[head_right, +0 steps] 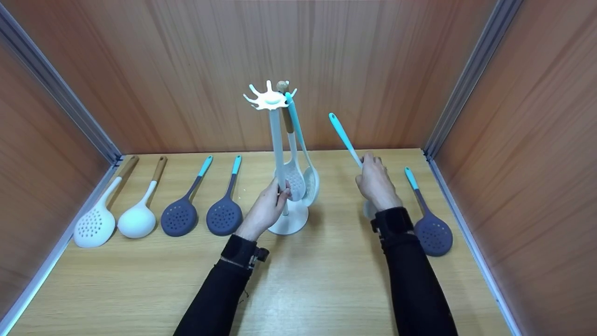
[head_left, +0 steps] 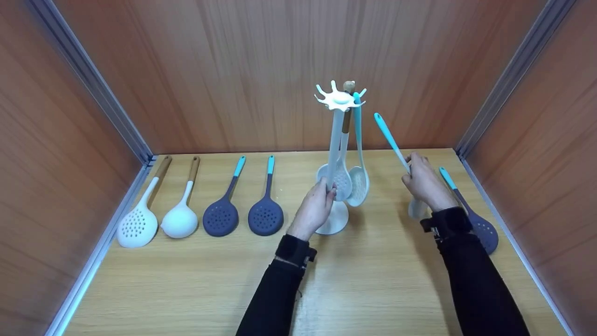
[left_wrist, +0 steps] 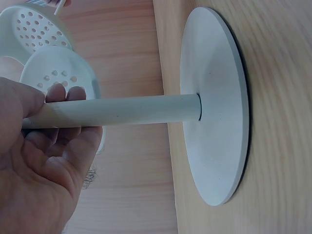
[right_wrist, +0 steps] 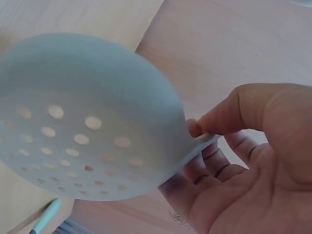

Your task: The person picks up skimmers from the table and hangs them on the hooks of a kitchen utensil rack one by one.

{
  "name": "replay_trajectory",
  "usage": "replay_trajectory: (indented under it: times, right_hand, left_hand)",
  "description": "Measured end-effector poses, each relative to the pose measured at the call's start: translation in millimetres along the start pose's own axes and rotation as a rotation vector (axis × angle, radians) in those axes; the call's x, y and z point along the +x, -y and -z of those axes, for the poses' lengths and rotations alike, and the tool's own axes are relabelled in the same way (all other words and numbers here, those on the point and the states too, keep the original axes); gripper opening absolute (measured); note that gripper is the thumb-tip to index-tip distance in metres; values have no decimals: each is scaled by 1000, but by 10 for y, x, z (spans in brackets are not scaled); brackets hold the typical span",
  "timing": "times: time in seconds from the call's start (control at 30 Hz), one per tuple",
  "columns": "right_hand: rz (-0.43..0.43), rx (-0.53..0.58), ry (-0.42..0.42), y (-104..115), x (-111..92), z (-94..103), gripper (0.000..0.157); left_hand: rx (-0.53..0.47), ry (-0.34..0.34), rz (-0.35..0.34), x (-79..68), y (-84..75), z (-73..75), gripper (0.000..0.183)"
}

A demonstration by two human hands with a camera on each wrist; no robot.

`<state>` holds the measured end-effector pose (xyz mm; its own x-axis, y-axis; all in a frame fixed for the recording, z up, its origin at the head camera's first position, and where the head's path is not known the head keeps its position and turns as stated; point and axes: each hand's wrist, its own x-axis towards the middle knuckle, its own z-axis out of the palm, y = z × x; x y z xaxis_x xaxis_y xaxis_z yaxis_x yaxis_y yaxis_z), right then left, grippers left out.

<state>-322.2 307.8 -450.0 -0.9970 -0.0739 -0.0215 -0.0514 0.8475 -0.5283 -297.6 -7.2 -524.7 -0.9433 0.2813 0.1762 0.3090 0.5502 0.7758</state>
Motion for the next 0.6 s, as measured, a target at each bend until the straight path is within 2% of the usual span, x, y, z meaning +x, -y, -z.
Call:
replay_trajectory:
  times: [0.4,0.6]
  right_hand:
    - [47,21,-42,139,-96,61,42]
    - [74,41,-73,206,-169,92,43]
  left_hand:
    - [-4,9,7,2,11,0,17]
    - [19,4,-27,-8,11,5,18]
